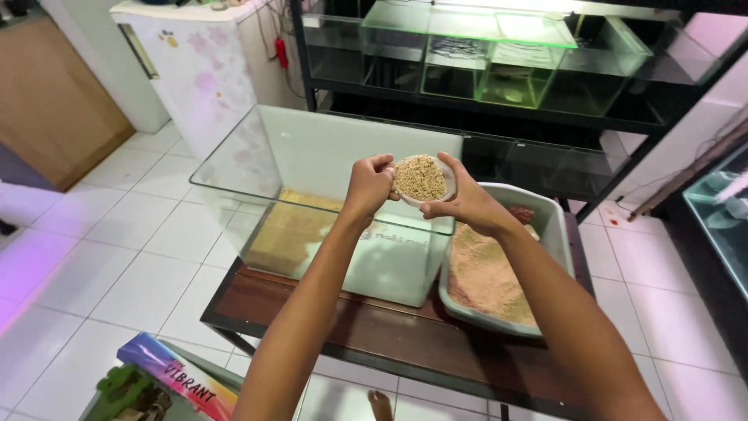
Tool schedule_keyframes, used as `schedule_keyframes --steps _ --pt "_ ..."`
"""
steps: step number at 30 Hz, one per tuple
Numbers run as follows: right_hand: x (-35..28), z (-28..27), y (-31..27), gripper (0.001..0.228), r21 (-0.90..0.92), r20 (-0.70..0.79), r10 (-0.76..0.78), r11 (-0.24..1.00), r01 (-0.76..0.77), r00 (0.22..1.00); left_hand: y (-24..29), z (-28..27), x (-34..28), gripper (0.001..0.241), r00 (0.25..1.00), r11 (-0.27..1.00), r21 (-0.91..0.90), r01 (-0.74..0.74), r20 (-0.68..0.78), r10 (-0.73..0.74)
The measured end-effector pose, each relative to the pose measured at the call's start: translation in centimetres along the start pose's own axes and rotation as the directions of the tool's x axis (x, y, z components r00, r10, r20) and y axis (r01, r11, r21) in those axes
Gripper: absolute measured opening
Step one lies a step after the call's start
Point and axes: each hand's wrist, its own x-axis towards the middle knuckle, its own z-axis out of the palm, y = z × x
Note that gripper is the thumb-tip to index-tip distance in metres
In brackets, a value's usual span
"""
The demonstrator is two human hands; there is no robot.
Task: Adding sand to an empty glass aquarium from a plastic bin using a small cup and leveling it by hand.
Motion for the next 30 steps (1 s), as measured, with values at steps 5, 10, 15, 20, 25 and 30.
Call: schedule_keyframes --steps 5,10,15,20,25,30 --pt "4.6 3.8 -2.0 0.140 -0.355 0.082 0.064 0.934 -0.031 0.995 -1.8 -5.9 4.2 0.054 1.000 0.991 0.133 -0.020 0.008 0.019" --pt "10.0 8.0 -3.3 0.131 -0.669 0.125 0.148 0.743 -0.027 0.981 -2.6 -11.7 9.1 0.057 0.998 0.960 0.277 0.035 0.038 -0.047" --pt "16.4 10.0 -2.9 0.138 -0.667 0.288 0.258 0.745 0.000 0.922 -0.3 -16.0 14.1 0.060 0.921 0.806 0.519 0.284 0.086 -0.379" --pt "20.2 12.2 -1.4 0.132 -0.631 0.445 0.278 0.772 0.078 0.851 1.7 -18.1 15.8 0.044 0.821 0.611 0.740 0.281 0.144 -0.552" --pt "23.3 13.8 2.6 0.139 -0.537 0.612 0.277 0.833 0.132 0.741 1.1 -21.0 18.0 0.028 0.631 0.407 0.880 0.245 0.174 -0.756" --pt "26.7 13.8 8.2 0.129 -0.432 0.731 0.389 0.900 -0.061 0.561 1.2 -22.2 18.0 0.036 0.478 0.247 0.957 0.155 0.146 -0.866"
